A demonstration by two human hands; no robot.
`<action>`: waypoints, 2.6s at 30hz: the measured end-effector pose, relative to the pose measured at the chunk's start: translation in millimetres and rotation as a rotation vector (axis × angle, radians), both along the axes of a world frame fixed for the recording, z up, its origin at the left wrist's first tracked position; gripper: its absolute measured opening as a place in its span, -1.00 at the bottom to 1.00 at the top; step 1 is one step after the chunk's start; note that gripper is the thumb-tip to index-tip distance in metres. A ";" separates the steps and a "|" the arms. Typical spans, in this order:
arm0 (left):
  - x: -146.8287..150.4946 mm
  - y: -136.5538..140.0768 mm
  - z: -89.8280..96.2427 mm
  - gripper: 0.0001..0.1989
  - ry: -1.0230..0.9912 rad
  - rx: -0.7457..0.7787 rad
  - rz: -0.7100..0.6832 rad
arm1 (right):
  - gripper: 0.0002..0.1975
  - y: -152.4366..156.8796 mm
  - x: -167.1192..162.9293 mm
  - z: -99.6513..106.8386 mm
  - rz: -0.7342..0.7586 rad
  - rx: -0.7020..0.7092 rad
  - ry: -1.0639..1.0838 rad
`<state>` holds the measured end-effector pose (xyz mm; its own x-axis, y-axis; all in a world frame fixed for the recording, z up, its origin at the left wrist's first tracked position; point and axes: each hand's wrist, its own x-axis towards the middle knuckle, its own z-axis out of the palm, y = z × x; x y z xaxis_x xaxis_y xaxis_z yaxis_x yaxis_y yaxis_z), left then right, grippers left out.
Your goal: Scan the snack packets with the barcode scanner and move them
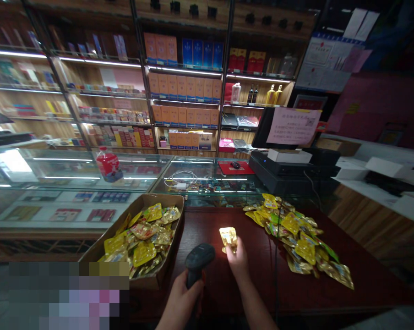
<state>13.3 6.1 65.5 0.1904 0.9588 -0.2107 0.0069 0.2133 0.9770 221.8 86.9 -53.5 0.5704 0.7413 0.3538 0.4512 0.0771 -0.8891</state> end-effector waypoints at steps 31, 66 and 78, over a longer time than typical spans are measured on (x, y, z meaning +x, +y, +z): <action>37.9 32.8 -5.5 -0.78 -0.057 -0.034 -0.001 | -0.72 -6.3 -5.5 27.0 0.062 -0.097 0.093; -3.3 -12.3 21.4 -0.66 -0.049 -0.040 0.056 | -0.59 -3.7 -2.5 10.6 0.045 -0.058 0.064; 4.5 10.3 -47.0 -0.62 -0.060 -0.081 0.122 | -0.40 29.5 -45.2 69.8 0.388 -0.083 0.544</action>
